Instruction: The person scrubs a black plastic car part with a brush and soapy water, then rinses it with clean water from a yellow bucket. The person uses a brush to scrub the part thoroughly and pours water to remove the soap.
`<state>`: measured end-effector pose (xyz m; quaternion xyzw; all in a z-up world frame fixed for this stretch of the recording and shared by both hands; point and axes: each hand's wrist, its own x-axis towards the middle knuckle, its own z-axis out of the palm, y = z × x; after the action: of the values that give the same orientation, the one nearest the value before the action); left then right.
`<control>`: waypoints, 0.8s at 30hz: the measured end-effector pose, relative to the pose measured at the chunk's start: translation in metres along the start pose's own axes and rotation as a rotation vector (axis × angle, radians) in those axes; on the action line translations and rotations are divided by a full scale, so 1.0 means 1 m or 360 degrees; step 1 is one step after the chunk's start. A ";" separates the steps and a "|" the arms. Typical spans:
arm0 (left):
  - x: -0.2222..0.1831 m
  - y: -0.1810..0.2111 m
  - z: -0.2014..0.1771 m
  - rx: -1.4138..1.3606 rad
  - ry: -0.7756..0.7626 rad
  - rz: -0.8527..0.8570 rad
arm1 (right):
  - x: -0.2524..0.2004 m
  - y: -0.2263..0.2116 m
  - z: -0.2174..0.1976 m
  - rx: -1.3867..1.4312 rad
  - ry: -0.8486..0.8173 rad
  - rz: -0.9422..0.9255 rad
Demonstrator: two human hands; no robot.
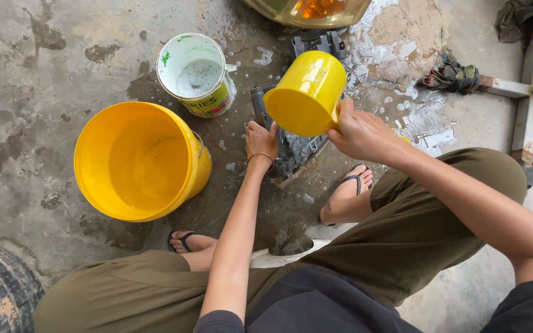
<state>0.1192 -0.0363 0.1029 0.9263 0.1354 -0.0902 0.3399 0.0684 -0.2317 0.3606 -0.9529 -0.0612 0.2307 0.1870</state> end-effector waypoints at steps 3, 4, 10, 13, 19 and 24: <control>0.002 -0.003 0.000 -0.0011 0.0035 0.0037 | 0.007 0.011 -0.001 0.0062 0.0012 0.0005; 0.002 -0.004 -0.001 -0.0011 0.0030 0.0037 | 0.011 0.016 -0.002 0.0063 0.0010 0.0010; 0.006 -0.004 -0.006 -0.0021 0.0002 0.0069 | 0.034 0.041 -0.011 0.0040 0.0080 0.0127; 0.007 -0.007 -0.003 0.0006 0.0024 0.0088 | 0.045 0.061 -0.014 -0.0057 0.0119 0.0186; 0.007 -0.003 -0.007 -0.0094 -0.0073 0.0003 | 0.062 0.076 -0.040 -0.0146 -0.0153 0.0561; 0.012 -0.009 -0.001 -0.0055 -0.0039 0.0025 | 0.079 0.105 -0.044 -0.0211 -0.0089 0.0704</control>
<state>0.1272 -0.0264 0.0951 0.9201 0.1256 -0.0965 0.3583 0.1619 -0.3268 0.3235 -0.9466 0.1290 0.2880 0.0670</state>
